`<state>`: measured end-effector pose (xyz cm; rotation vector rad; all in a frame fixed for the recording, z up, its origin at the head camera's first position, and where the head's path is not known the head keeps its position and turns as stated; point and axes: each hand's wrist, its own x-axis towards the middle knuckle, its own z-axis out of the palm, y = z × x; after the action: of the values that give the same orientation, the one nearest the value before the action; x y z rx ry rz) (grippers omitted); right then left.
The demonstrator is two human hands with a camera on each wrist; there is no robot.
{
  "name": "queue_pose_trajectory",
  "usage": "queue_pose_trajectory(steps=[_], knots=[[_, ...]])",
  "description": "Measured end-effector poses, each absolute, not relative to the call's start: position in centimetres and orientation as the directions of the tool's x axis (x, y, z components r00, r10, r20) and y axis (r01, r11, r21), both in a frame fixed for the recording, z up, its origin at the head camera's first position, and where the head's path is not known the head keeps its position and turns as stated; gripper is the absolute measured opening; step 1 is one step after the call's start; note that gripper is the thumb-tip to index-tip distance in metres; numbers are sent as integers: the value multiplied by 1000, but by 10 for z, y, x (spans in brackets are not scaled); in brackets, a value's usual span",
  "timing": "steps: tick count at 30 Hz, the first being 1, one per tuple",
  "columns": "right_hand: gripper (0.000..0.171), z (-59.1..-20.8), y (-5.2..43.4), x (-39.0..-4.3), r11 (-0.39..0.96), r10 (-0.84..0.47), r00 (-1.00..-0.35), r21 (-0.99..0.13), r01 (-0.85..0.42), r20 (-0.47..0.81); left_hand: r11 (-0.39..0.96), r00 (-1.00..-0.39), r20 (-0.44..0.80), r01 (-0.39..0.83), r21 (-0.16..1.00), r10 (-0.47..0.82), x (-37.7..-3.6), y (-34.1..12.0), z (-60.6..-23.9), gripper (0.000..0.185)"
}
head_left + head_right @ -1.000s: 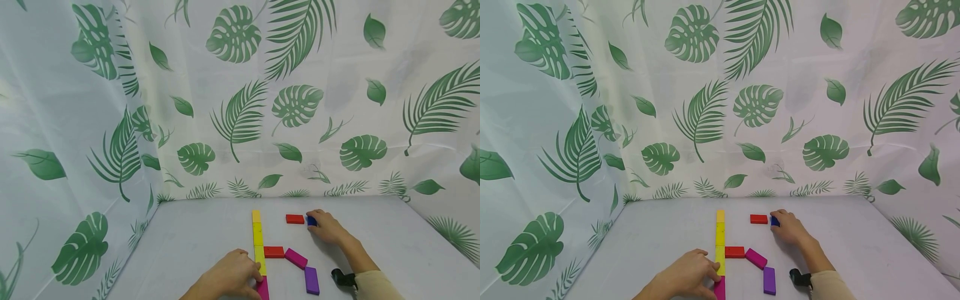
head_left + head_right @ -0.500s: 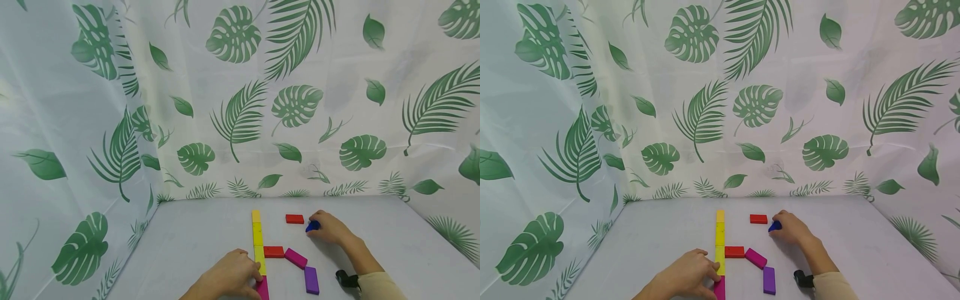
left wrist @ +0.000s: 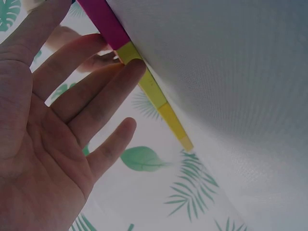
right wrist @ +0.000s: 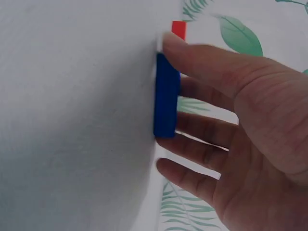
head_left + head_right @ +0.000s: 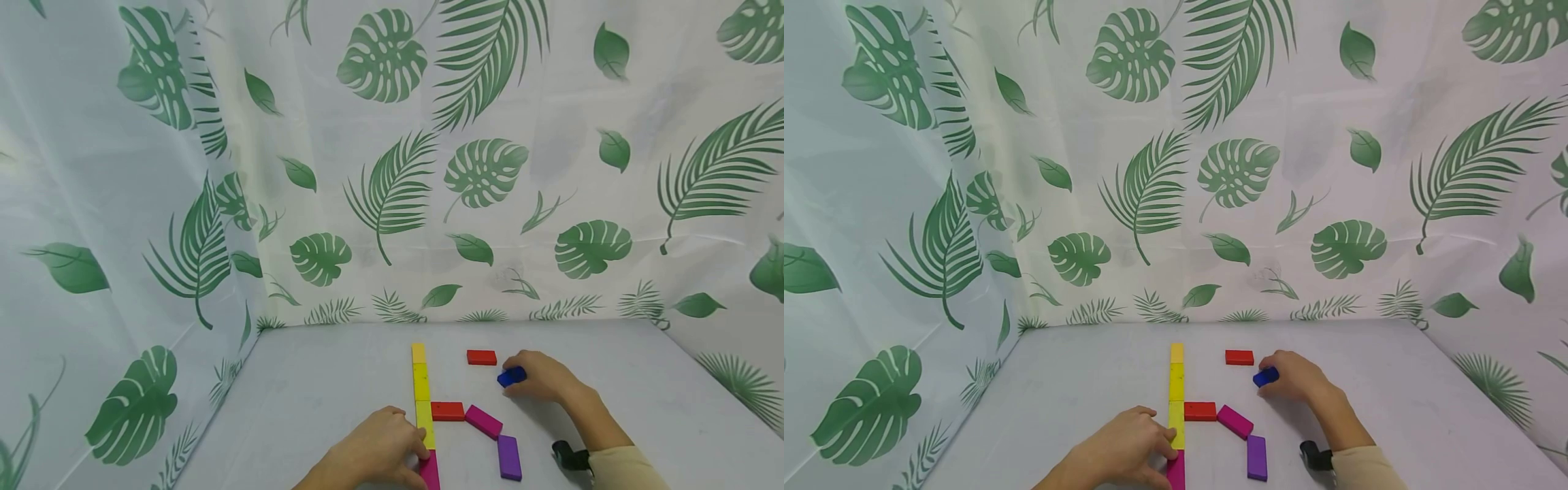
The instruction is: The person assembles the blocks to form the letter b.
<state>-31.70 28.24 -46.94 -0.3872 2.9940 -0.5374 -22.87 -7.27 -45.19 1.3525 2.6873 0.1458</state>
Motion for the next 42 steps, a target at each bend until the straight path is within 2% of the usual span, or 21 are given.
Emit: queue_pose_trajectory(steps=[3, 7, 15, 30, 42], knots=[[52, -469, 282, -317, 892, -275, -960, -387, -233, -56, 585, -582, -66, 801, 127, 811, -229, -73, -451, 37], [43, -468, 281, -315, 870, -312, -949, -416, -265, -49, 576, -573, -57, 809, 119, 817, -228, -74, -451, 37], [29, -467, 282, -315, 860, -356, -934, -402, -314, -30, 577, -575, -61, 807, 125, 816, -230, -74, -453, 37], [34, -460, 279, -311, 862, -330, -941, -431, -268, -75, 597, -591, -83, 791, 135, 802, -229, -73, -452, 37], [32, -444, 267, -302, 810, -393, -918, -488, -323, -44, 622, -616, -96, 764, 172, 782, -231, -72, -453, 37]])
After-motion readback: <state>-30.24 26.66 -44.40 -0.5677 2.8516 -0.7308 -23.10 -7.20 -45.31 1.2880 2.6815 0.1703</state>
